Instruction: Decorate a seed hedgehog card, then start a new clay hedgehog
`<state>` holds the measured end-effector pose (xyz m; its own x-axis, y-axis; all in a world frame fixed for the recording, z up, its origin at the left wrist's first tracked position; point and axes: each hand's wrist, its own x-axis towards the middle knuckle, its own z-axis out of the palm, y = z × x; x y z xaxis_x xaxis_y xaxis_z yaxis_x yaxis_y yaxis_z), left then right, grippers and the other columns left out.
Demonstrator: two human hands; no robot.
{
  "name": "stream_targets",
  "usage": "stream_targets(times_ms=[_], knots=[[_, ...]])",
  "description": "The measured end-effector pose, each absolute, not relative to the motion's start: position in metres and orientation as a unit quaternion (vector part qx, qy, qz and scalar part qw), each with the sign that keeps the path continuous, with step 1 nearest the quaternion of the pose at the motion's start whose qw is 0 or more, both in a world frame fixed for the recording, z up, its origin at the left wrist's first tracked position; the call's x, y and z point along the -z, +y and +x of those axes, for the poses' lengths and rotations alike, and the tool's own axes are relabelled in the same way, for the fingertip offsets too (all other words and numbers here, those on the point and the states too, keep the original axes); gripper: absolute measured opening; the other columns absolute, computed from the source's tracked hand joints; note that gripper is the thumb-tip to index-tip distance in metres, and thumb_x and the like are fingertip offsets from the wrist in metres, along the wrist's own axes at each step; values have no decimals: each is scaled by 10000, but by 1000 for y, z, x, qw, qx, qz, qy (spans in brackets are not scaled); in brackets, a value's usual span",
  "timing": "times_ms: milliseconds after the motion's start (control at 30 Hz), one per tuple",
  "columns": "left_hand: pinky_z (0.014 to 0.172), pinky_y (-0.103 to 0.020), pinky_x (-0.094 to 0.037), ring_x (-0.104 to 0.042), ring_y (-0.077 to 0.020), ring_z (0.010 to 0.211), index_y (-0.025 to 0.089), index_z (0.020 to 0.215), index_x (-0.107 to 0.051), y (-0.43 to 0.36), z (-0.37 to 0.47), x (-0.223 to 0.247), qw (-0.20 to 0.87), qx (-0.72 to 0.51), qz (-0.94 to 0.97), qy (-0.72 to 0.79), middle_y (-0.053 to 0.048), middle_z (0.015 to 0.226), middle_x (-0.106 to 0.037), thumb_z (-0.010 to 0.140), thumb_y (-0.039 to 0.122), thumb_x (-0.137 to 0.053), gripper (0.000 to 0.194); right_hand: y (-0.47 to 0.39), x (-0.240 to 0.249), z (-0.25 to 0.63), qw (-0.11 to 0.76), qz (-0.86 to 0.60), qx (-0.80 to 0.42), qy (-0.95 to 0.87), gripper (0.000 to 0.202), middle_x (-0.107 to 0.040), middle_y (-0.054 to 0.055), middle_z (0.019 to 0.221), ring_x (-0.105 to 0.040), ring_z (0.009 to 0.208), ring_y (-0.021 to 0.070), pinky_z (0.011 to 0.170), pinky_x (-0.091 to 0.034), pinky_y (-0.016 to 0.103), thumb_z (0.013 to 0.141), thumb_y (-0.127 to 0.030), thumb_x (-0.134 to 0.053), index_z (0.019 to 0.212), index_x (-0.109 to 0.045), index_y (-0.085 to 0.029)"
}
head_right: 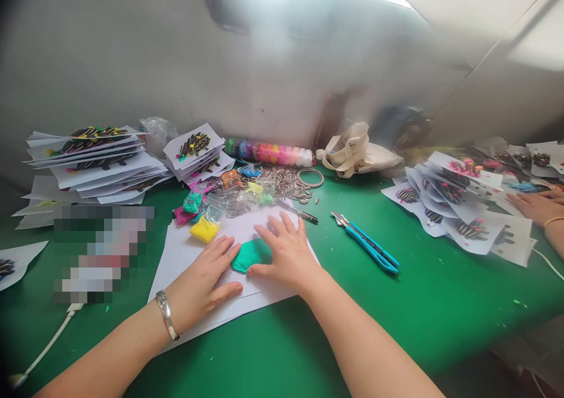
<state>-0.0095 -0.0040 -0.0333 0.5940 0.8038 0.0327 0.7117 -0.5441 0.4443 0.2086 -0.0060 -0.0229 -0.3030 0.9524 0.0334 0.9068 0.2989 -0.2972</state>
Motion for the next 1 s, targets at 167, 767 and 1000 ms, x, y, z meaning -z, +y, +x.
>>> stream_targets(times_ms=[167, 767, 1000], knots=[[1100, -550, -311, -296, -380, 1367, 111, 1340, -472, -5, -9, 34, 198, -100, 869, 442, -193, 1457, -391, 787, 382, -653, 642, -17, 14, 206, 151, -531, -111, -826, 656, -322, 80, 1499, -161, 1409, 357, 1076, -149, 659, 805, -608, -562, 1388, -418, -346], [1118, -537, -277, -243, -350, 1391, 100, 1387, -402, -7, -9, 31, 202, -73, 871, 441, -206, 1490, -328, 802, 486, -635, 738, -44, 31, 215, 102, -419, -35, -902, 598, -265, 73, 1535, -117, 1419, 361, 1093, -123, 654, 903, -566, -430, 1441, -340, -323], [1108, -551, -290, -262, -365, 1383, 128, 1375, -428, -8, -8, 29, 209, -97, 869, 437, -202, 1476, -358, 784, 452, -659, 712, -45, 26, 212, 77, -415, -41, -906, 576, -300, 70, 1521, -173, 1406, 366, 1084, -102, 673, 895, -611, -402, 1408, -392, -348]])
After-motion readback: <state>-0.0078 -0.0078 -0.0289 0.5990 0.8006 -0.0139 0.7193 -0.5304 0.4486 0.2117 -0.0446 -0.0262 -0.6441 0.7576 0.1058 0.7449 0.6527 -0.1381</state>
